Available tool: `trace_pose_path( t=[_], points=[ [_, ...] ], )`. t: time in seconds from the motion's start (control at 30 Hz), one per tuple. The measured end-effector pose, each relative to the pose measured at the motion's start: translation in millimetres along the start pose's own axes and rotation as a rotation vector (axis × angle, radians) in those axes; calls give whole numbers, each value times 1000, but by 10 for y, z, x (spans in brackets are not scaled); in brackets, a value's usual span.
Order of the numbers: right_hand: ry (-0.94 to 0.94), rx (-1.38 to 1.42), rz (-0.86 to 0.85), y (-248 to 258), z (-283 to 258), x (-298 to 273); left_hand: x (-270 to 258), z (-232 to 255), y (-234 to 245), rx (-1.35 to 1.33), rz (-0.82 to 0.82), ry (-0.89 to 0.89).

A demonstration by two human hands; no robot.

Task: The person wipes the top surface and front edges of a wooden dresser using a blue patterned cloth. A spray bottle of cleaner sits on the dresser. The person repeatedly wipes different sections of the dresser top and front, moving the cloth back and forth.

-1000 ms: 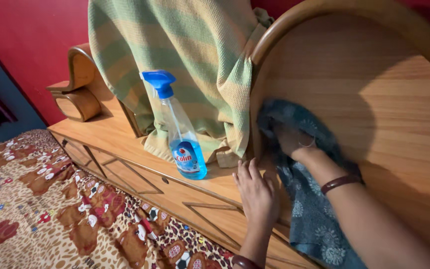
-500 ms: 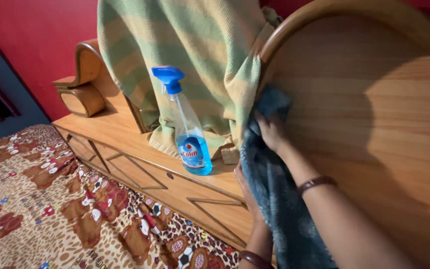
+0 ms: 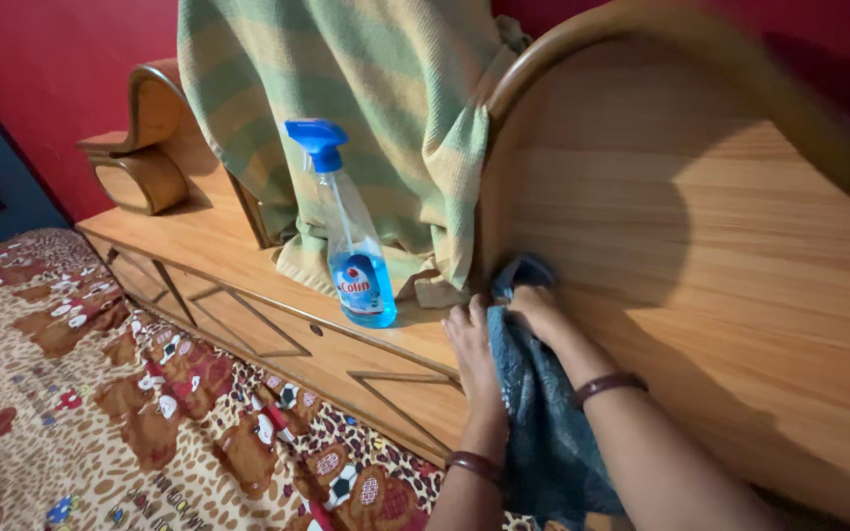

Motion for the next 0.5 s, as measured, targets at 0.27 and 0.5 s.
trace_pose_path(
  t=[0.27, 0.5],
  points=[
    [-195, -183, 192, 1377, 808, -1497, 0, 48, -19, 97, -90, 26],
    [-511, -419, 263, 2756, 1615, -2658, -3, 134, 59, 61, -70, -10]
  ],
)
Point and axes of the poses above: each hand's wrist, its own x-axis towards the middle knuckle, its own y-axis out of the back of the hand, z = x × y, the point moved 8 cm from there along x, towards the middle knuckle, and after that the axes turned 9 degrees about x, right-handed, at the moved point
